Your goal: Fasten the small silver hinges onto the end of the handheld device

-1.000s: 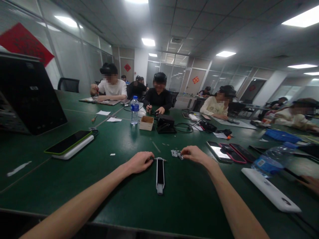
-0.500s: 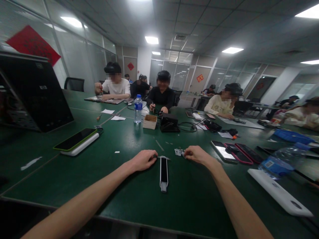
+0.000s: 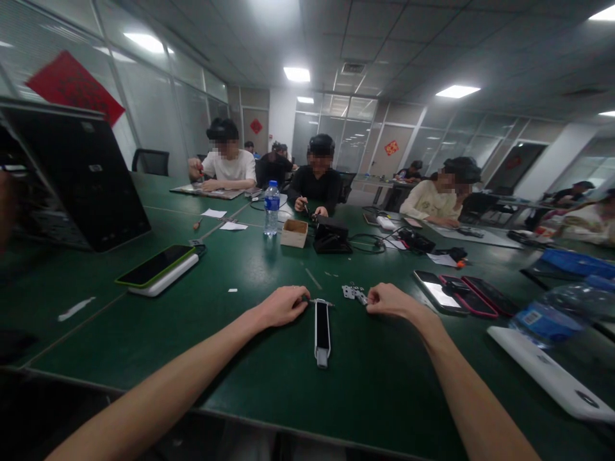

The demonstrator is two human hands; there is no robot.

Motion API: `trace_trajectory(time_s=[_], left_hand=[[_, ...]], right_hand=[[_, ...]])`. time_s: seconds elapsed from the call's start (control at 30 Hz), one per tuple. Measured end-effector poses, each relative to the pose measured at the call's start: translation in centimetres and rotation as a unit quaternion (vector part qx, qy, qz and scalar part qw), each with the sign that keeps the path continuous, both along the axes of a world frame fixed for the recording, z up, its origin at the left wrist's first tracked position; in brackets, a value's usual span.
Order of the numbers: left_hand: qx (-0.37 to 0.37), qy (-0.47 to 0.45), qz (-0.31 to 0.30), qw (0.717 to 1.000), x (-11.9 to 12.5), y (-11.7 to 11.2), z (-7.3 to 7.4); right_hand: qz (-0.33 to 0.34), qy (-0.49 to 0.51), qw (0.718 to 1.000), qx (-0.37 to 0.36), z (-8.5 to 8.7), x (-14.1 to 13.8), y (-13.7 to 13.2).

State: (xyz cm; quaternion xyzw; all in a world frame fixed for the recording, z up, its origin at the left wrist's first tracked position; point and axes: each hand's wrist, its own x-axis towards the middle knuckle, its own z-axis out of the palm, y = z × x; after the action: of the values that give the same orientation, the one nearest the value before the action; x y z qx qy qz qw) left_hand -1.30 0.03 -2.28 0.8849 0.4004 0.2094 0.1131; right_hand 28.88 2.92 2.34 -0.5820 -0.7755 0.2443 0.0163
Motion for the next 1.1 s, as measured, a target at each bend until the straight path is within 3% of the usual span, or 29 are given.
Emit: trace_trajectory(time_s=[0.13, 0.3, 0.43, 0.67, 0.87, 1.1], left_hand=[[0.025, -0.033, 0.028, 0.999, 0.0, -0.2, 0.1], [0.067, -0.097, 0.027, 0.993, 0.5, -0.9, 0.6], [0.091, -0.12, -0.012, 0.989, 1.1, -1.3, 0.7], [0.153, -0.117, -0.025, 0.981, 1.0, -0.8, 0.1], [0.155, -0.109, -0.048, 0.981, 0.8, -0.8, 0.1], [0.089, -0.088, 0.003, 0.992, -0.1, -0.3, 0.4]], right_hand=[[0.042, 0.086, 0.989, 0.11, 0.4, -2.8, -1.1], [0.045, 0.243, 0.948, 0.202, -1.1, -7.8, -2.9], [0.044, 0.312, 0.929, 0.196, -2.4, -9.9, -3.8], [0.041, 0.401, 0.906, 0.132, -2.8, -10.4, -3.9], [0.078, 0.382, 0.908, 0.152, -2.4, -10.4, -4.1], [0.105, 0.189, 0.962, 0.166, -0.8, -7.0, -2.7]])
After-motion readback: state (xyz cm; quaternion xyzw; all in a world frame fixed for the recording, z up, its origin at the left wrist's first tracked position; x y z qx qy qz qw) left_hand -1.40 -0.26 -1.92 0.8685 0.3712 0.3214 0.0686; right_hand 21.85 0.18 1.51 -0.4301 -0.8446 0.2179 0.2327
